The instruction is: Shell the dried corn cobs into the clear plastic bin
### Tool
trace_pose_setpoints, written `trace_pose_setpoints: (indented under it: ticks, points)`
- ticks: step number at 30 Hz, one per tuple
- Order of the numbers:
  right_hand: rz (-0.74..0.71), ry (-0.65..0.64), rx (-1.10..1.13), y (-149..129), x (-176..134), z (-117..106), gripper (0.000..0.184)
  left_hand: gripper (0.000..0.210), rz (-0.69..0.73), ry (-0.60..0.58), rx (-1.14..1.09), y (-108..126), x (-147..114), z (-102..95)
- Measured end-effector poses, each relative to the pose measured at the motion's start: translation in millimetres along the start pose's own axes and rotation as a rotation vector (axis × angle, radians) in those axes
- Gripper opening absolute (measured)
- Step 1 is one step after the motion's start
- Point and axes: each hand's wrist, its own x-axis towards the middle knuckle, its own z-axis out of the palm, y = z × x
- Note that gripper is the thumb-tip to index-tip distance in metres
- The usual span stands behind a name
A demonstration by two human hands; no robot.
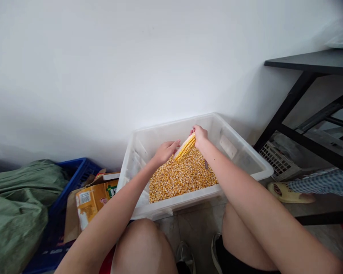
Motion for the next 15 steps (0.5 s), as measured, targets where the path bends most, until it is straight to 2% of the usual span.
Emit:
trace_pose_setpoints:
  ticks: [2, 6, 10, 15]
  points:
    - [-0.025, 0.031, -0.100, 4.2, -4.7, 3.5, 0.018, 0.061, 0.043, -0.007, 0.065, 13.1, -6.8, 10.4]
    - [-0.072, 0.083, -0.190, 11.1, -10.9, 9.1, 0.016, 0.064, 0.031, 0.033, 0.183, 27.0, -16.6, 22.4]
    - [-0.102, 0.046, -0.135, 11.7, -11.5, 12.5, 0.017, 0.067, 0.076, 0.047, 0.199, 23.4, -14.9, 17.2]
    - [-0.132, -0.048, -0.049, 10.1, -13.8, 13.8, 0.020, 0.068, 0.046, 0.078, 0.168, 19.7, -11.7, 14.1]
